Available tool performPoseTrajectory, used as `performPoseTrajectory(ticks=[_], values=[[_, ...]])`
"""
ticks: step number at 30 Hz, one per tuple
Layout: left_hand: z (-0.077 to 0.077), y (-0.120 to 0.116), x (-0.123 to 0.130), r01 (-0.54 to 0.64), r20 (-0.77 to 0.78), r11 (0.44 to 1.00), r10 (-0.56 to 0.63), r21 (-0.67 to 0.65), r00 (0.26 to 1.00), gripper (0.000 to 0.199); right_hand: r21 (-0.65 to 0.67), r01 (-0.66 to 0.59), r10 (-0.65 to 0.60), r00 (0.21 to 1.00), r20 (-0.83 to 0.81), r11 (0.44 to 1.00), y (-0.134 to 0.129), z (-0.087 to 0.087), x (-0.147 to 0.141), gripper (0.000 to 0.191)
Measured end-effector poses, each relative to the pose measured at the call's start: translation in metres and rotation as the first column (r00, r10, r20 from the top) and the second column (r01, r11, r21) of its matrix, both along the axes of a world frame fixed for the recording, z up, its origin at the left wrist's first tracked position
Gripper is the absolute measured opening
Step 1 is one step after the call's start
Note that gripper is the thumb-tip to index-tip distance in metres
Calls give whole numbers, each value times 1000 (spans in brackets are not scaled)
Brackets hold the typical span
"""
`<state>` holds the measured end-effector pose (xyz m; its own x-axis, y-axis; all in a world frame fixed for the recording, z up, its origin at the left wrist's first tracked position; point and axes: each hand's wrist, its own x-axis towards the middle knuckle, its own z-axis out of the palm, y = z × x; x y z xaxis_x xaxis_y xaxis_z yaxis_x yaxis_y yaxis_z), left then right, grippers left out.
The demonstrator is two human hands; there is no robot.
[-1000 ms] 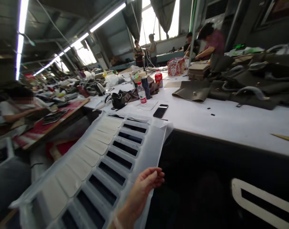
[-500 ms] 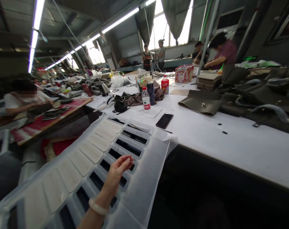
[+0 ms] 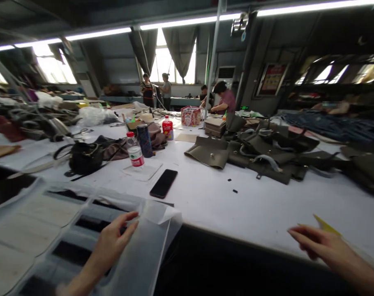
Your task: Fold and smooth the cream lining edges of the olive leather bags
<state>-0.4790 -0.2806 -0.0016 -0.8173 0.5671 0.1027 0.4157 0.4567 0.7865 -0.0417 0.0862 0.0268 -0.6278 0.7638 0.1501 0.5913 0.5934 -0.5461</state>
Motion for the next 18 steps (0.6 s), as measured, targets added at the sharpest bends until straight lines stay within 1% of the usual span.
performPoseTrajectory(ticks=[1, 2, 3, 4, 5, 7, 9, 11, 14, 16, 18], values=[[1, 22, 9, 87, -91, 996, -88, -17, 992, 47, 38, -35, 28, 987, 156, 999, 14, 3, -22, 37], [2, 46, 19, 186, -182, 982, -189, -38, 965, 45, 97, -35, 15, 981, 194, 995, 27, 6, -48, 35], [3, 70, 29, 285, -256, 956, -294, -72, 921, 46, 144, -44, 12, 977, 213, 989, 39, 7, -77, 36], [4, 95, 39, 380, -302, 915, -403, -136, 864, 47, 193, -65, 19, 973, 231, 979, 49, 8, -108, 38], [4, 119, 47, 446, -329, 871, -491, -206, 806, 51, 247, -92, 28, 967, 251, 965, 57, 8, -138, 40], [1, 164, 62, 528, -322, 774, -629, -350, 707, 64, 349, -159, 51, 953, 299, 924, 68, 4, -195, 40], [-8, 197, 72, 550, -272, 700, -697, -456, 663, 74, 426, -216, 62, 936, 347, 879, 75, -2, -243, 39], [-19, 218, 77, 540, -232, 667, -714, -514, 661, 79, 479, -250, 50, 919, 392, 842, 82, -8, -279, 40], [-34, 228, 78, 509, -230, 669, -700, -541, 676, 79, 508, -261, 7, 894, 448, 821, 97, -13, -314, 36], [-40, 228, 75, 503, -240, 673, -698, -543, 675, 79, 498, -248, -20, 882, 472, 831, 108, -8, -328, 32], [-43, 227, 72, 509, -246, 670, -704, -540, 666, 78, 479, -228, -30, 880, 473, 848, 118, 4, -333, 29]])
